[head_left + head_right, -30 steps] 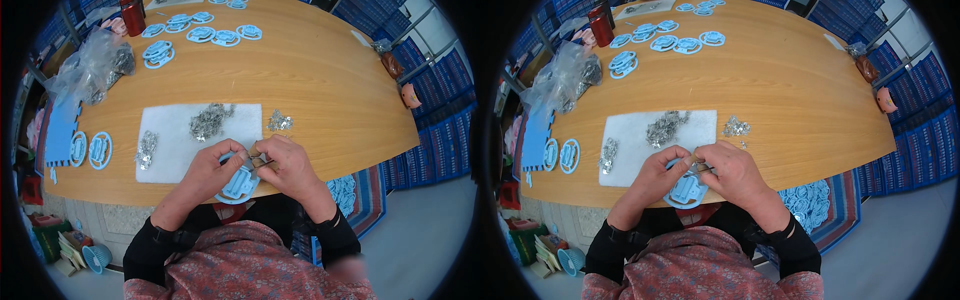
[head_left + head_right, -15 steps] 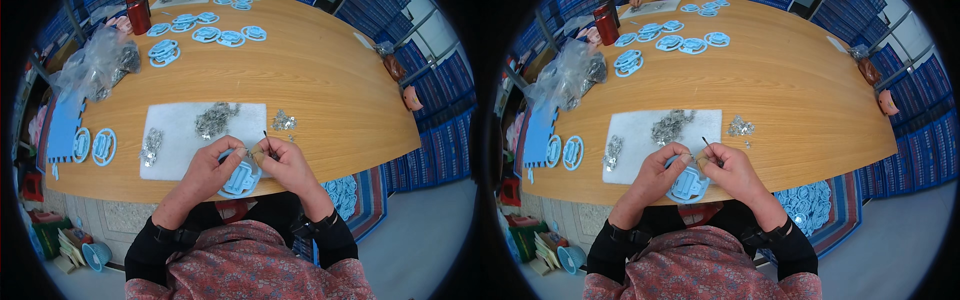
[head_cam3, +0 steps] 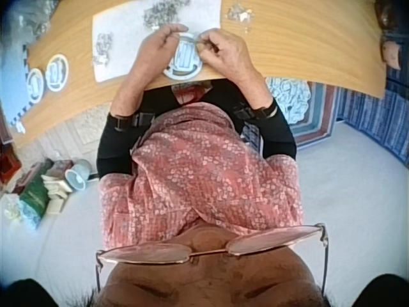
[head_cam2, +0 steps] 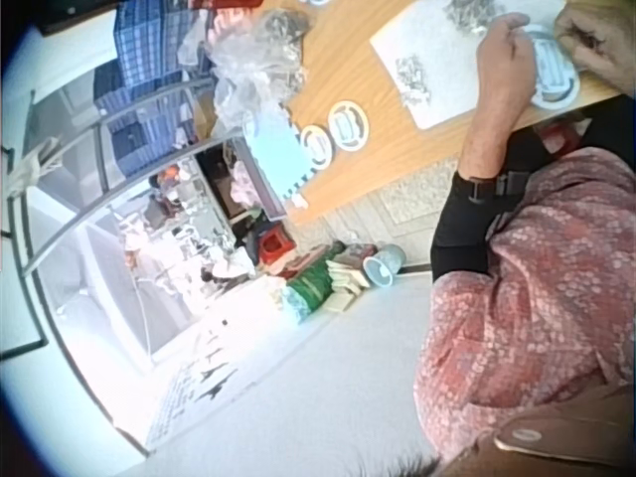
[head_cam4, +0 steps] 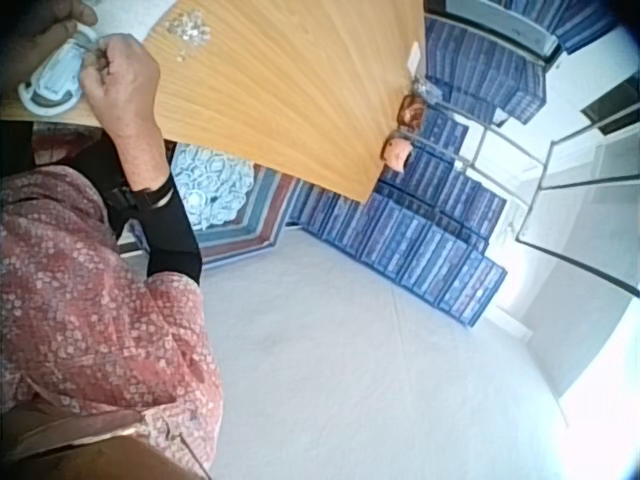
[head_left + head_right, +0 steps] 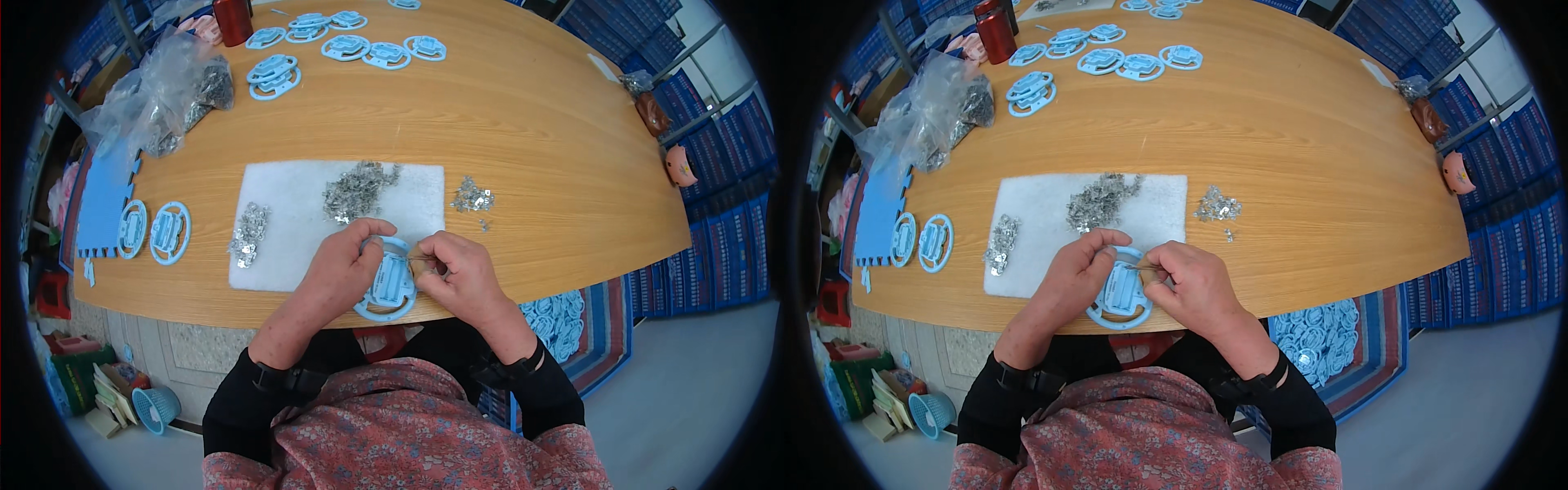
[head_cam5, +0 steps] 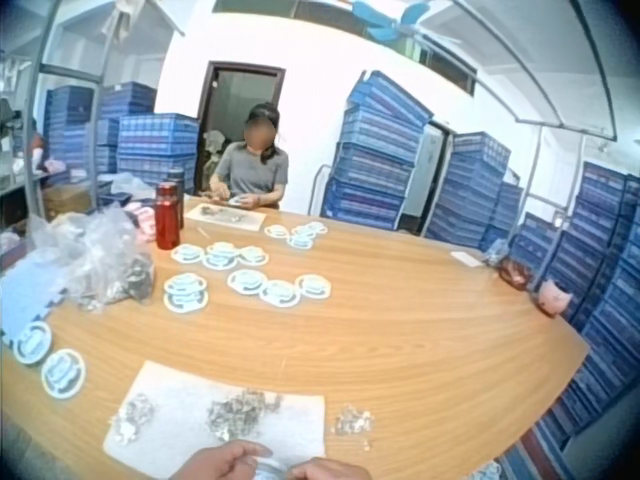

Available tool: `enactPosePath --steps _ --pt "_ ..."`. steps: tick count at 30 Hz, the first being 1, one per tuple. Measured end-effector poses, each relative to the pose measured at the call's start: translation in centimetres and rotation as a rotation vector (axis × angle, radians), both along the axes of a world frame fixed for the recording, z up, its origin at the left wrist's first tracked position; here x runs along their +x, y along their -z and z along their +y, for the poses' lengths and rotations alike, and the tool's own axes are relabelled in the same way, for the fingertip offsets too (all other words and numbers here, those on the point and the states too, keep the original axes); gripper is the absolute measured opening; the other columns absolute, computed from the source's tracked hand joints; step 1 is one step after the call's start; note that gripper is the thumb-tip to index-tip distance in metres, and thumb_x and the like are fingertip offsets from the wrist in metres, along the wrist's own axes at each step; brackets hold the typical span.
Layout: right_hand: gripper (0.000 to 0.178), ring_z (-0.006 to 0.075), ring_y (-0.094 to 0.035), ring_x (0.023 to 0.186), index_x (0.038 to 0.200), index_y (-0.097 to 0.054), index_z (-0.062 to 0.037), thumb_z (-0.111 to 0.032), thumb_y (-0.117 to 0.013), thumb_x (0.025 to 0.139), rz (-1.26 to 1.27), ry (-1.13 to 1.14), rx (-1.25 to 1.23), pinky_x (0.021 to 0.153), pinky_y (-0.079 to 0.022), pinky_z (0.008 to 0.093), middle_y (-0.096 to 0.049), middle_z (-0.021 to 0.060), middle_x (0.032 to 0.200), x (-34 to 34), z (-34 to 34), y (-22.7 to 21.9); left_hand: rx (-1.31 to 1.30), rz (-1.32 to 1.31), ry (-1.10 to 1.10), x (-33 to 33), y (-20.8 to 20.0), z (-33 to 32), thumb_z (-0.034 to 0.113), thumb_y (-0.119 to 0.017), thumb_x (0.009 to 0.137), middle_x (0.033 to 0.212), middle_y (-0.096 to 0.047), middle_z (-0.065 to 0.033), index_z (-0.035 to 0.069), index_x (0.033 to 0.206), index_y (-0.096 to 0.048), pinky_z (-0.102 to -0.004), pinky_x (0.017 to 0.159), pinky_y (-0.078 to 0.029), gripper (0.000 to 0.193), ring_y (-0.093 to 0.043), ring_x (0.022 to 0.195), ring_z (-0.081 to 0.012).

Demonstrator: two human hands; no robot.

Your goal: The person assembles light blue plastic circular frames by inserting small metal components into them using a pointed tool. They repeatedly pick up frames, insert the metal pieces, and place the completed units on the table. The task is performed at a workbench with organized piles of parts and finished items.

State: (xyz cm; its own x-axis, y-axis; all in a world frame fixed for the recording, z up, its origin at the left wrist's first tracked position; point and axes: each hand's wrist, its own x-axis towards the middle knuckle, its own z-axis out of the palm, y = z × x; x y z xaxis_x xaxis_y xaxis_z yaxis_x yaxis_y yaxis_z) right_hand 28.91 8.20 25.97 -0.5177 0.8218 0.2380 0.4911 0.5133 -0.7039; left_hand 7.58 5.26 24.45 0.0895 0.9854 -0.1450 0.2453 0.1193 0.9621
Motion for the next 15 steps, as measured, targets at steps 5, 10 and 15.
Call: enactPosePath --steps 5,10,15 --pt "0.02 0.0241 -0.062 0.065 0.091 -0.064 -0.0022 -0.006 -0.073 0.073 -0.029 -0.038 0.145 0.059 -0.05 0.0349 -0.059 0.0092 0.074 -0.4 0.4 -0.3 -0.011 0.033 -0.003 0.0 -0.2 0.0 0.01 -0.048 0.104 0.088 -0.064 -0.0007 0.003 0.123 -0.065 -0.025 0.069 -0.049 0.026 -0.057 0.078 -0.0063" --pt "0.02 0.0269 -0.064 0.068 0.09 -0.065 -0.0037 -0.007 -0.075 0.073 -0.071 -0.034 0.172 0.06 -0.051 0.038 -0.061 0.0102 0.074 -0.4 0.4 -0.4 -0.034 0.037 0.01 0.0 -0.5 0.3 0.009 -0.049 0.103 0.087 -0.064 -0.0011 0.003 0.123 -0.066 -0.0252 0.069 -0.049 0.027 -0.057 0.078 -0.0066" --pt "0.022 0.0325 -0.067 0.078 0.095 -0.062 -0.008 -0.014 -0.075 0.078 -0.188 -0.051 0.192 0.066 -0.052 0.0419 -0.063 0.0106 0.08 -0.9 0.1 -1.3 -0.076 -0.004 0.027 -0.2 -0.1 0.3 0.013 -0.055 0.101 0.093 -0.068 -0.0031 0.001 0.126 -0.064 -0.0249 0.072 -0.051 0.029 -0.06 0.083 -0.007"
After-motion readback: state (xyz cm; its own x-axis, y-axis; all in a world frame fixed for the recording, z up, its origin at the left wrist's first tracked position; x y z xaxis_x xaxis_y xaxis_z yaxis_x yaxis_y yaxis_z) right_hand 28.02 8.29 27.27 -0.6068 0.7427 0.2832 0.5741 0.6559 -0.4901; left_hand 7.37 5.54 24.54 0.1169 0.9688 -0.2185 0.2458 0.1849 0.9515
